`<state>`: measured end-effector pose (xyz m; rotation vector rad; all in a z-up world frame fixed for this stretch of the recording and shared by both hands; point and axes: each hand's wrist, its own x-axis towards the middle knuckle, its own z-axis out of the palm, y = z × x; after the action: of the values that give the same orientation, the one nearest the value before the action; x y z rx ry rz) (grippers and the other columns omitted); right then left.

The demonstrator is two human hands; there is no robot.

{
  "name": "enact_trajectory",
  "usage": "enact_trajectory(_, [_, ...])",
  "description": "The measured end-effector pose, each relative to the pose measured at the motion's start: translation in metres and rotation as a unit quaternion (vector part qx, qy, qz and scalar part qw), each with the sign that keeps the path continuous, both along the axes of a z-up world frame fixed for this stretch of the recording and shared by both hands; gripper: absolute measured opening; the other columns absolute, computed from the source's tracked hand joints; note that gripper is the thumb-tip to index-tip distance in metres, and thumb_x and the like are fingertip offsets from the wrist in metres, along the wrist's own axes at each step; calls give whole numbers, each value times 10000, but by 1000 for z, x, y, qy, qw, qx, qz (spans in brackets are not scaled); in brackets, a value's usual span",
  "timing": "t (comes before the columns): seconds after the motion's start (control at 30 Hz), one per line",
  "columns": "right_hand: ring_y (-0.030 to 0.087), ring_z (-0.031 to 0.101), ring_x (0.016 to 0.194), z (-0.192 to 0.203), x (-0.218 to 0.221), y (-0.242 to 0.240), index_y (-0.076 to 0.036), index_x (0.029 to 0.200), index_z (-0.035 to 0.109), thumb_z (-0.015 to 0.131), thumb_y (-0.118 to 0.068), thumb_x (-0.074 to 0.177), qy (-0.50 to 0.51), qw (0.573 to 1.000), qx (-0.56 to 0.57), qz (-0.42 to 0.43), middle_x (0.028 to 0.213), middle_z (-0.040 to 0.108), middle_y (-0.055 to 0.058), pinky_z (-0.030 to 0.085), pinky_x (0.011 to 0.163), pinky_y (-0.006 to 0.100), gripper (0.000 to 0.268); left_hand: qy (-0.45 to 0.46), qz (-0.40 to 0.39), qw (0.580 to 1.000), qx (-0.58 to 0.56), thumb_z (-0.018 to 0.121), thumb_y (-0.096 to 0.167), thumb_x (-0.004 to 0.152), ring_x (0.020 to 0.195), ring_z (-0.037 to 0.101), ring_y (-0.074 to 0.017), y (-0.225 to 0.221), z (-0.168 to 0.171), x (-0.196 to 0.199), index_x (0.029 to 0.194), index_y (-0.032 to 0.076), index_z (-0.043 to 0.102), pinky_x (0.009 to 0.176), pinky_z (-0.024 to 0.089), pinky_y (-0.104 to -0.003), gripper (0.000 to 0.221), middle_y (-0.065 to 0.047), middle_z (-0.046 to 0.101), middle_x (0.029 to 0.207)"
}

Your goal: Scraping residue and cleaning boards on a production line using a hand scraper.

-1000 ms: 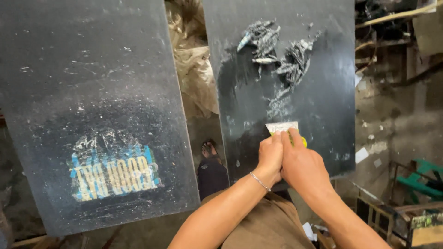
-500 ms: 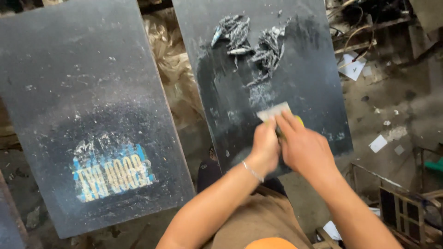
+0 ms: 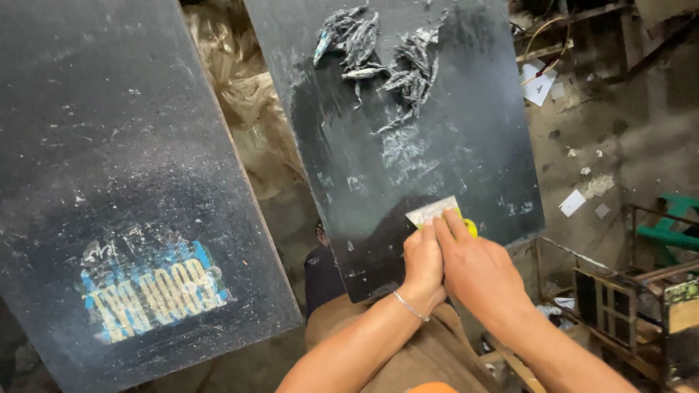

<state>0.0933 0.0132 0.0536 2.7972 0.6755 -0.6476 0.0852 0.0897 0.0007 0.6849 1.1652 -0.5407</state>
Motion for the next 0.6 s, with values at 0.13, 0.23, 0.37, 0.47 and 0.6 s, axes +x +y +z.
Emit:
enact_trajectory(0.13, [327,799,748,-3,35,14,-158,1442,488,553,-163,797,12,998,-61,15,1544,508,49,656,657,398,649,-13,-52,995,82,575,404,985,940,729,-113,-2,-24,25,971,159,824,825,586,-311,349,14,791,920])
enact_trajectory(0.23, [376,801,792,16,78,42,-113,1447,483,564,-148,776,77,996,-51,2,1571,474,84,659,691,463,676,-23,-36,994,101,556,380,991,975,727,-174,5,-42,51,1006,96,818,842,578,-367,386,-57,790,962])
enact_trajectory(0.37, [411,788,810,3,120,53,-79,1438,491,616,-152,739,63,997,-38,39,1554,478,119,658,681,489,713,-35,-31,990,133,560,407,991,1018,734,-199,27,-38,97,1012,99,813,858,576,-391,399,-84,789,1006])
enact_trajectory(0.47, [392,787,807,-11,138,45,-132,1390,522,625,-193,752,43,998,-17,45,1518,512,78,649,690,498,649,-57,4,989,138,580,383,971,996,729,-202,28,-49,116,1022,90,806,827,573,-416,373,-84,781,996])
enact_trajectory(0.6, [366,780,753,2,121,33,-256,1399,539,605,-293,807,-51,998,28,32,1469,572,-43,639,663,493,597,-130,90,984,78,569,263,994,880,628,-191,20,-52,106,1045,-35,720,733,559,-387,338,-107,684,986])
